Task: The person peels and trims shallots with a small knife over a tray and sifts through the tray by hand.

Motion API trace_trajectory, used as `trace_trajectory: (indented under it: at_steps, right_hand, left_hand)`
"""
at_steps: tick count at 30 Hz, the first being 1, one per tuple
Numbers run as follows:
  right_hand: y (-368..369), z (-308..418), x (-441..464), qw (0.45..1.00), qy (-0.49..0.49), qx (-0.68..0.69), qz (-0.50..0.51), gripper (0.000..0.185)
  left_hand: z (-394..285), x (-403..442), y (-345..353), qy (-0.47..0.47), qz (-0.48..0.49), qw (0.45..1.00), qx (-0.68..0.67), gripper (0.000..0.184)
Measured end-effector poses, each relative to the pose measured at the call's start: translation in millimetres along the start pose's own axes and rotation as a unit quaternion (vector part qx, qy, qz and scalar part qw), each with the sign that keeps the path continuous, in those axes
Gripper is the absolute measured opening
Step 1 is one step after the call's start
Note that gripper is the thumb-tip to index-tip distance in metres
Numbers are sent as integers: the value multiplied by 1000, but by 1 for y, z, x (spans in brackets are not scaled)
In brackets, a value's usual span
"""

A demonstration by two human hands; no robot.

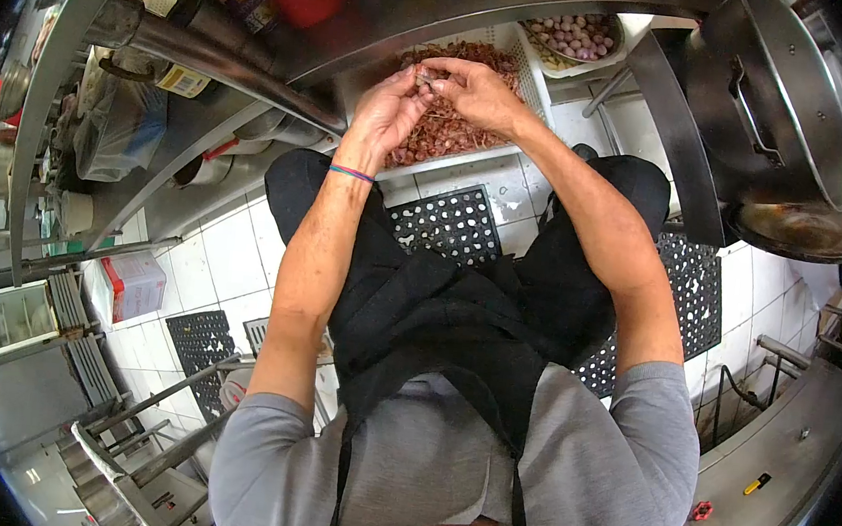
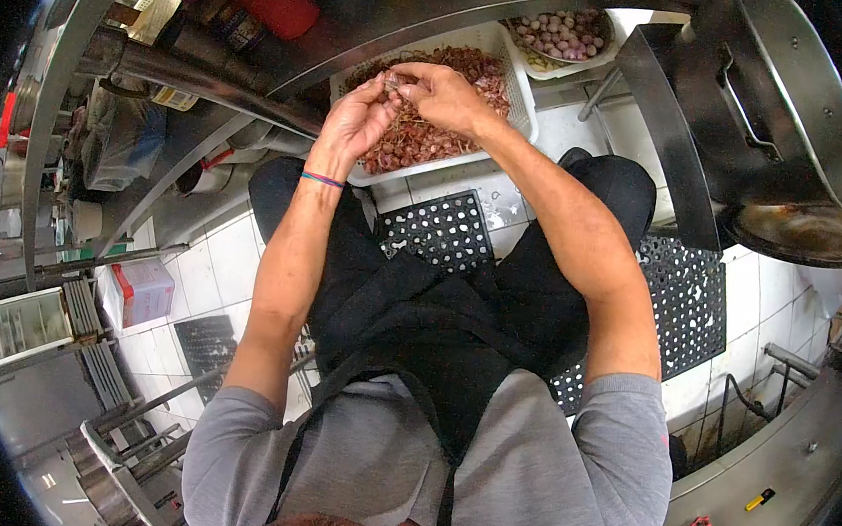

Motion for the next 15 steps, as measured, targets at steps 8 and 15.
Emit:
trace_trajectory:
  at_steps: [8, 15]
  right_hand:
    - [-4, 3, -1, 998, 7, -58, -37, 26]
    - [-9, -7, 6, 999, 22, 15, -38, 14]
  left_hand:
    - [7, 4, -5, -2, -25, 1000, 0, 16]
    - [6, 4, 9, 0, 18, 999, 49, 16]
Point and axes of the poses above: each hand's wrist, its own x-axis towards the middle knuckle, its own y-axis out of the palm, z = x × y, the point moved 9 cm from there along x, towards the middle knuckle, and after that the axes turned 7 degrees about z, right-handed, at the moved point
